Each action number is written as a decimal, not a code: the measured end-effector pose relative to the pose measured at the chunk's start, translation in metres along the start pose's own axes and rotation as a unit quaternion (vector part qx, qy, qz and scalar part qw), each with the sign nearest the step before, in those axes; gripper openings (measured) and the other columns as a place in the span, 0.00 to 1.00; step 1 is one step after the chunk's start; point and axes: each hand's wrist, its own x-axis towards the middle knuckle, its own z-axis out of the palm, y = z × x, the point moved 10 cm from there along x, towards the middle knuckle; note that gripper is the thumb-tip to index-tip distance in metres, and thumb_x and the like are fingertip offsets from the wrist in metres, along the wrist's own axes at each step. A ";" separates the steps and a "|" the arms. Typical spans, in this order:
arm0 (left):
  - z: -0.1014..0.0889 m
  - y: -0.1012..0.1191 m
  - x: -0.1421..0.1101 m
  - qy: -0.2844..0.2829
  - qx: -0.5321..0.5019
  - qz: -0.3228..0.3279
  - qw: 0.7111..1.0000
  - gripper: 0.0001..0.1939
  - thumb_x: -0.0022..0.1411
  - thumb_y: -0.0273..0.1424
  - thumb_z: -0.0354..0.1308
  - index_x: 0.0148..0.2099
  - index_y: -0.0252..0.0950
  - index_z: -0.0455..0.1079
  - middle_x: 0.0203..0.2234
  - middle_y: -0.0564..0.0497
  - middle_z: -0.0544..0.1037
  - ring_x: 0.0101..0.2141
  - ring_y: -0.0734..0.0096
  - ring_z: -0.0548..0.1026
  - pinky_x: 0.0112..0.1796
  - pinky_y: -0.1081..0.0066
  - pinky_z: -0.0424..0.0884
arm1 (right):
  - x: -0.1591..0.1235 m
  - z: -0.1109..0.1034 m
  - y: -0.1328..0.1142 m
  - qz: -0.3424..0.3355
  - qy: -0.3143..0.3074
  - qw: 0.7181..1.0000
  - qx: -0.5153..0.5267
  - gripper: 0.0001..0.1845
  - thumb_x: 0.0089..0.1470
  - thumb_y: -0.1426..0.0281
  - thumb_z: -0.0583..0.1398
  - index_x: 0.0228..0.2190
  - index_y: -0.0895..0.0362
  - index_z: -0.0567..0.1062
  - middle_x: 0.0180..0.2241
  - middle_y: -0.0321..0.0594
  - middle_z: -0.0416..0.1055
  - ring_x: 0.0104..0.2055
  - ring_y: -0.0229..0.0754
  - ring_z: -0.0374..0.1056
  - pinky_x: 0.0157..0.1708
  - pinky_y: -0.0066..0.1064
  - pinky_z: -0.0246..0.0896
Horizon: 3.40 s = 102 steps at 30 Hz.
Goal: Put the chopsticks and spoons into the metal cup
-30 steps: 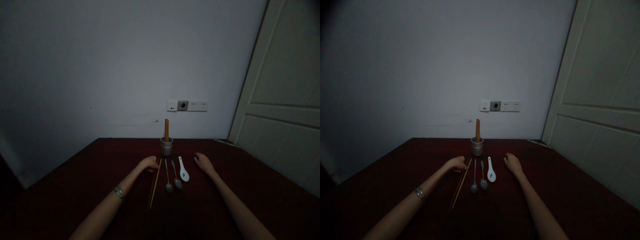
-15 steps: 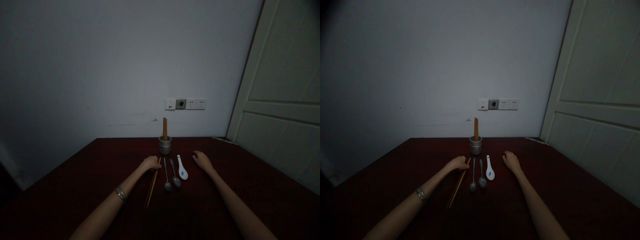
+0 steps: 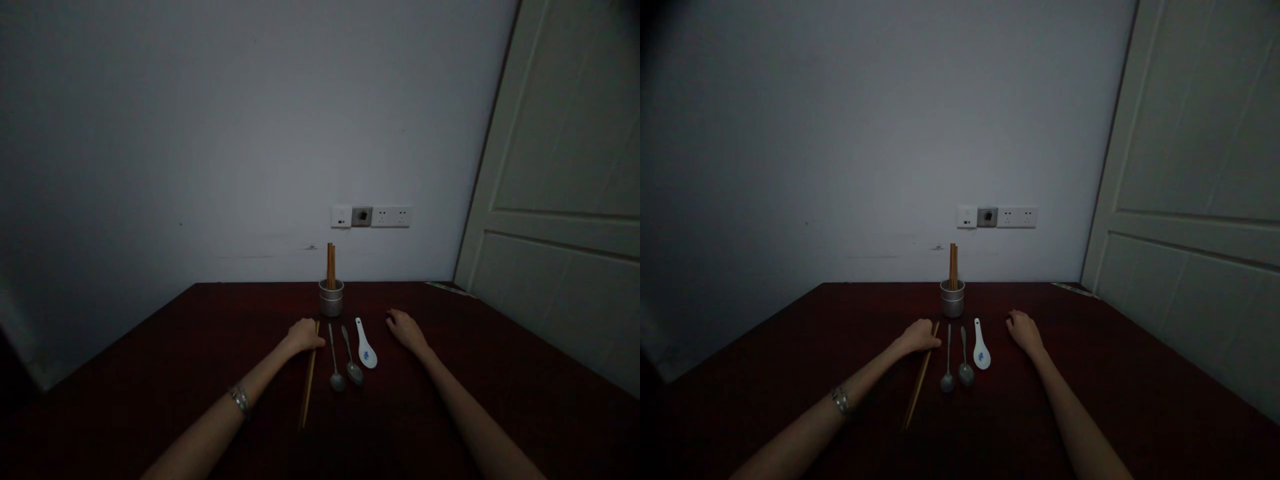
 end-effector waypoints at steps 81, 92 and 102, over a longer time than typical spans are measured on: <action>-0.174 0.040 -0.036 0.074 -0.485 0.262 0.831 0.13 0.51 0.35 0.58 0.34 0.29 0.74 0.29 0.44 0.77 0.29 0.71 0.73 0.32 0.70 0.67 | 0.004 -0.210 -0.184 -0.121 0.029 0.843 0.524 0.16 0.46 0.62 0.60 0.37 0.57 0.75 0.33 0.44 0.76 0.35 0.42 0.71 0.36 0.37 0.68; -0.158 0.058 -0.043 0.046 -0.480 0.256 0.838 0.11 0.50 0.33 0.59 0.34 0.30 0.75 0.27 0.47 0.77 0.28 0.72 0.72 0.31 0.72 0.67 | -0.011 -0.213 -0.220 -0.204 0.075 0.855 0.470 0.16 0.46 0.66 0.61 0.39 0.54 0.75 0.37 0.42 0.74 0.37 0.41 0.70 0.37 0.36 0.68; -0.145 0.066 -0.045 -0.007 -0.506 0.253 0.825 0.11 0.50 0.33 0.59 0.34 0.31 0.75 0.23 0.50 0.75 0.24 0.76 0.70 0.28 0.74 0.66 | -0.012 -0.211 -0.224 -0.211 0.088 0.864 0.449 0.17 0.46 0.69 0.61 0.41 0.55 0.74 0.29 0.39 0.73 0.31 0.37 0.69 0.32 0.31 0.66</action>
